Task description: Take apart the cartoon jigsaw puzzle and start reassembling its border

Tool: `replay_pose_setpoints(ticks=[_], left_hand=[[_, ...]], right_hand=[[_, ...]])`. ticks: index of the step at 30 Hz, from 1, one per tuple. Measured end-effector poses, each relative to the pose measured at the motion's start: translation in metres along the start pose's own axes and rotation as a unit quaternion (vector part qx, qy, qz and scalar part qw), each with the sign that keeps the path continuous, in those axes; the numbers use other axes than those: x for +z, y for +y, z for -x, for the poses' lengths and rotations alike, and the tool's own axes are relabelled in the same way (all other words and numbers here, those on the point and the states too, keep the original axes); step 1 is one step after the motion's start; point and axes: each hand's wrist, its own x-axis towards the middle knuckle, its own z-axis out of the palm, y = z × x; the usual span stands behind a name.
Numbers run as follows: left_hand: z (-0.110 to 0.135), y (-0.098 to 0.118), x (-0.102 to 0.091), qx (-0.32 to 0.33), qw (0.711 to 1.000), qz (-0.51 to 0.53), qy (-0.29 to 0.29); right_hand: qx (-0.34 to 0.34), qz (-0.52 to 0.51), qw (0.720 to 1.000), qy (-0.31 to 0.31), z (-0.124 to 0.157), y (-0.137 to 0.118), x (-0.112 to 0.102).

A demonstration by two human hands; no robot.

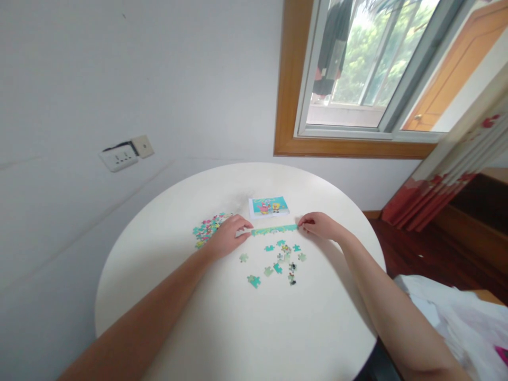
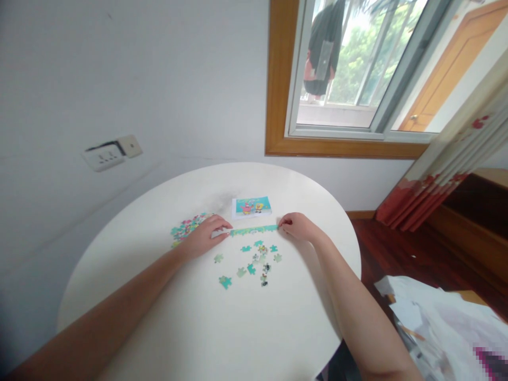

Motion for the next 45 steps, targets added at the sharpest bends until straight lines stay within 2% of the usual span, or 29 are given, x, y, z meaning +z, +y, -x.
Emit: replay_pose_setpoints(ticks=[8,13,16,21,25,28,38,45], left_hand=[[0.002,0.001,-0.001,0.011,1.000,-0.028,0.002],[0.003,0.020,0.001,0.050,0.992,-0.116,0.020],[0.004,0.040,0.001,0.091,0.984,-0.150,-0.018],[0.010,0.072,0.005,0.172,0.969,-0.114,-0.139],[0.016,0.086,0.009,0.180,0.959,-0.071,-0.208],[0.019,0.095,0.010,0.176,0.957,-0.047,-0.227],[0.023,0.119,-0.002,0.203,0.945,-0.024,-0.256],[0.020,0.111,0.007,0.239,0.948,-0.001,-0.211]], right_hand=[[-0.002,0.009,1.000,0.002,0.000,0.000,0.001],[-0.002,0.010,1.000,0.003,-0.001,0.002,0.001],[-0.002,0.018,1.000,0.000,0.000,0.001,0.001],[-0.010,0.038,0.999,0.001,0.000,-0.001,0.000],[-0.025,0.045,0.999,-0.001,0.000,0.000,0.000],[-0.026,0.044,0.999,0.003,0.000,0.000,0.001],[-0.044,0.050,0.998,-0.005,0.001,0.000,0.000],[-0.043,0.043,0.998,-0.009,0.001,0.003,0.000]])
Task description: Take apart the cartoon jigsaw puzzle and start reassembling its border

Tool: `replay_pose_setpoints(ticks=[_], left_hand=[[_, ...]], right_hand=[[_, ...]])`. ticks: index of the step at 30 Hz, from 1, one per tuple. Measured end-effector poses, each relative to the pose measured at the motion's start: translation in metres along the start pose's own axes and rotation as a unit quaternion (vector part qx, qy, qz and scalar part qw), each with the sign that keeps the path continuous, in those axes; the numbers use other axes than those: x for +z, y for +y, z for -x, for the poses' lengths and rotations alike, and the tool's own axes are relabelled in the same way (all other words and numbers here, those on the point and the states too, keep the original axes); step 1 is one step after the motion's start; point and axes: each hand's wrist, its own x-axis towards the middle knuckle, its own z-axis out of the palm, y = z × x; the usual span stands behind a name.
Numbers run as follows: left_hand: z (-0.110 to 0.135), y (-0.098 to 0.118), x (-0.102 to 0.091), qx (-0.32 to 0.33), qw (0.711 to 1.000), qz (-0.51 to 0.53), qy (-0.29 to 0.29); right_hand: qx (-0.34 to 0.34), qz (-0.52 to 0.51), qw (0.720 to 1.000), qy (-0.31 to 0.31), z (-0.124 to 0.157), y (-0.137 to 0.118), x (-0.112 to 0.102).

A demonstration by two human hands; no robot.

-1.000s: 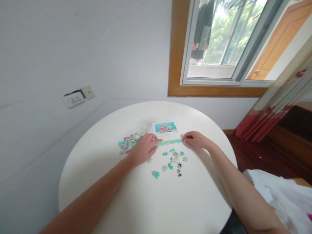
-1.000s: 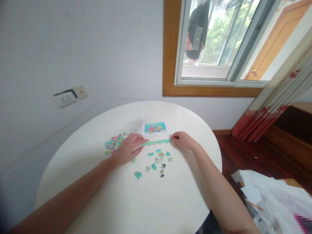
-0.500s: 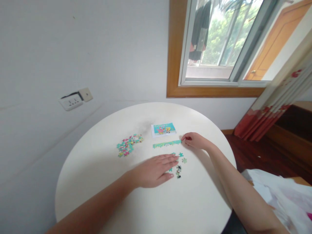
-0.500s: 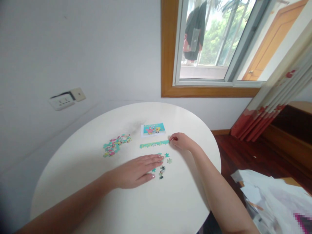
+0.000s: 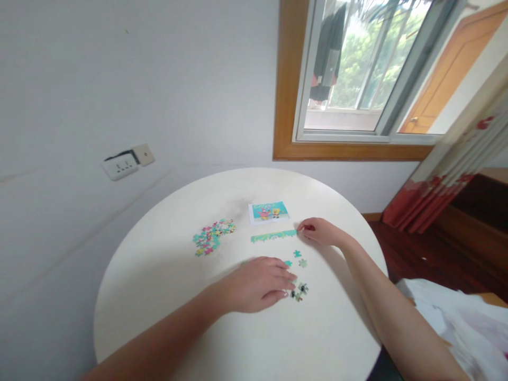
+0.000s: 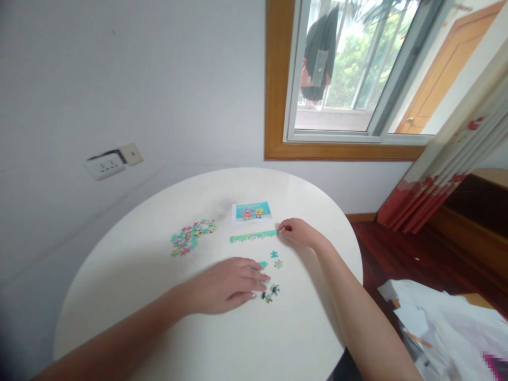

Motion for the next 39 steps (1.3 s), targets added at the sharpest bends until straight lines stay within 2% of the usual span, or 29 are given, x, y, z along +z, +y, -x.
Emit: replay_pose_setpoints(ticks=[5,15,24,29,32,36,39], left_hand=[[-0.001,-0.011,0.001,0.039,0.999,-0.004,0.025],[0.002,-0.009,0.004,-0.024,0.998,-0.047,0.029],[0.000,-0.008,0.001,-0.031,0.999,-0.031,0.030],[-0.001,-0.008,0.003,-0.037,0.999,0.002,0.037],[-0.001,-0.008,0.004,-0.038,0.999,0.014,0.035],[-0.001,-0.009,0.001,-0.051,0.997,0.014,0.054],[0.002,-0.015,-0.003,-0.067,0.996,0.009,0.063]], right_hand=[[0.006,-0.003,1.000,-0.003,0.000,0.001,0.001],[-0.001,0.001,1.000,-0.004,0.000,0.003,0.001],[0.002,-0.015,1.000,0.003,0.002,0.000,-0.002],[-0.022,-0.013,1.000,0.016,0.003,-0.006,-0.005],[-0.041,-0.031,0.998,-0.023,0.006,-0.012,-0.006],[-0.062,-0.074,0.984,-0.149,0.011,-0.019,-0.005],[-0.059,-0.085,0.975,-0.197,0.013,-0.021,-0.005]])
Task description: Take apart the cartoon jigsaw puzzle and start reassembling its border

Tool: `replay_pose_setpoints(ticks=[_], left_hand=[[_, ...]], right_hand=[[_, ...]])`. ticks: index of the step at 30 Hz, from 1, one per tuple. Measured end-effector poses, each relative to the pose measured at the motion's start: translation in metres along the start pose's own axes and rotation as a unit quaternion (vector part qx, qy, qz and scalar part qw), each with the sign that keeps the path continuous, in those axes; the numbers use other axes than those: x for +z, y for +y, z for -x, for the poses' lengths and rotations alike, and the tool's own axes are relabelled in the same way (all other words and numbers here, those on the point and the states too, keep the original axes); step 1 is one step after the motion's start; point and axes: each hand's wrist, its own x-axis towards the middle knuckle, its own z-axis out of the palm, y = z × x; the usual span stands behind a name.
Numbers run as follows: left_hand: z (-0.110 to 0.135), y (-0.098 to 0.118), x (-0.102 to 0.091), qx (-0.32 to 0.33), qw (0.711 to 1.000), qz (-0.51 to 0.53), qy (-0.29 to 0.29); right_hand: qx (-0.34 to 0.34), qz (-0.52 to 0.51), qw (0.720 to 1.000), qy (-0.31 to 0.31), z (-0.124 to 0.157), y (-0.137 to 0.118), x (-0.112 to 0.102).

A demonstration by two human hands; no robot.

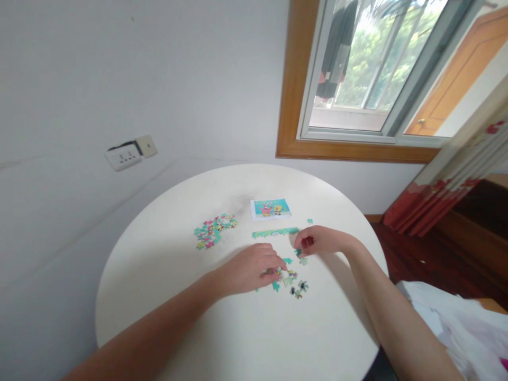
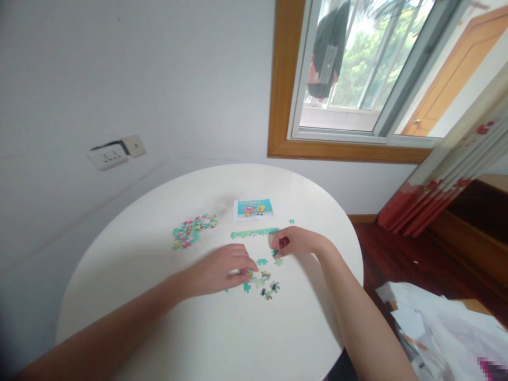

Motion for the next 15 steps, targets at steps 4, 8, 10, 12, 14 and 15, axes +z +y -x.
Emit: replay_pose_setpoints(ticks=[4,8,10,12,14,15], left_hand=[[0.004,-0.010,-0.004,-0.008,1.000,-0.007,0.002],[0.005,-0.017,-0.007,0.002,1.000,-0.021,-0.009],[0.006,-0.020,-0.008,-0.001,1.000,-0.026,-0.013],[0.007,-0.024,-0.009,-0.011,1.000,-0.027,-0.004],[0.008,-0.027,-0.009,-0.021,0.999,-0.024,0.012],[0.009,-0.029,-0.008,-0.025,0.999,-0.022,0.019]], right_hand=[[0.005,0.008,1.000,0.001,0.000,-0.001,0.000],[-0.003,0.009,1.000,0.005,-0.001,-0.002,0.000],[-0.002,0.003,1.000,0.006,-0.001,-0.001,0.000],[-0.002,0.000,1.000,0.007,-0.002,0.002,0.000],[-0.004,0.001,1.000,0.007,-0.002,0.004,0.000],[-0.006,0.003,1.000,0.008,-0.003,0.005,0.000]])
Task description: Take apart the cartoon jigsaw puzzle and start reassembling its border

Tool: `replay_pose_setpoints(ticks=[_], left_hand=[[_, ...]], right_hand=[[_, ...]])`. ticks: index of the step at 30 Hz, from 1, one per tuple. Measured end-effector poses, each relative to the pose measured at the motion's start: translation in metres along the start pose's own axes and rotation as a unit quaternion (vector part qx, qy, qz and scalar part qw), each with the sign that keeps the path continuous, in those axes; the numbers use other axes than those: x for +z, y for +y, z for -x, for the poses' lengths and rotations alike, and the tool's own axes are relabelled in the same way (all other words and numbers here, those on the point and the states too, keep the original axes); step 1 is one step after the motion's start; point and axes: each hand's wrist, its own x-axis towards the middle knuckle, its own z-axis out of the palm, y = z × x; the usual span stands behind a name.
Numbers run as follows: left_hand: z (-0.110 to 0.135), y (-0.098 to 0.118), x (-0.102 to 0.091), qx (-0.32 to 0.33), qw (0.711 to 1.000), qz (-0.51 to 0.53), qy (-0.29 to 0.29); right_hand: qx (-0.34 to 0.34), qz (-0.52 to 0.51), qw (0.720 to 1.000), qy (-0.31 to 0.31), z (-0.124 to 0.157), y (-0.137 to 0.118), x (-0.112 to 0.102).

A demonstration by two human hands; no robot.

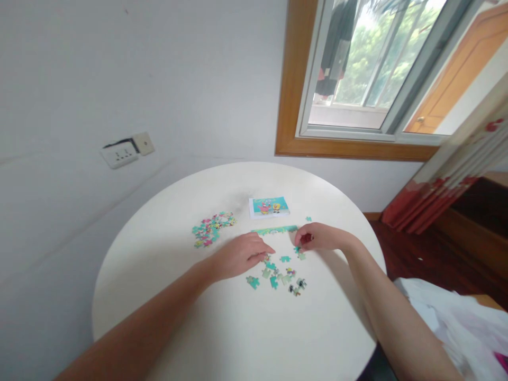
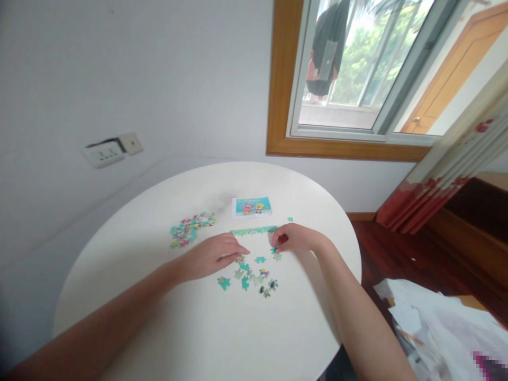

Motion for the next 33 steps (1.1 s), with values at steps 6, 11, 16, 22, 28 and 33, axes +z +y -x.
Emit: replay_pose_setpoints(ticks=[6,11,16,22,28,33], left_hand=[[0.000,-0.003,0.001,-0.011,1.000,0.004,0.008],[0.000,-0.003,0.001,-0.007,1.000,-0.002,0.006],[0.002,-0.008,-0.002,0.007,1.000,-0.024,-0.001],[0.003,-0.014,-0.009,-0.015,0.999,-0.035,0.023],[0.000,-0.003,-0.003,-0.025,0.999,-0.011,0.023],[-0.004,0.011,0.005,-0.031,0.999,-0.013,0.020]], right_hand=[[0.014,-0.002,1.000,-0.020,0.002,-0.001,-0.002],[-0.005,0.032,0.999,0.020,0.000,-0.014,0.005],[-0.061,0.064,0.996,0.008,-0.003,-0.029,0.018],[-0.073,0.097,0.993,0.012,0.000,-0.043,0.024],[-0.081,0.085,0.993,0.017,-0.001,-0.045,0.027],[-0.089,0.075,0.993,0.028,-0.006,-0.047,0.031]])
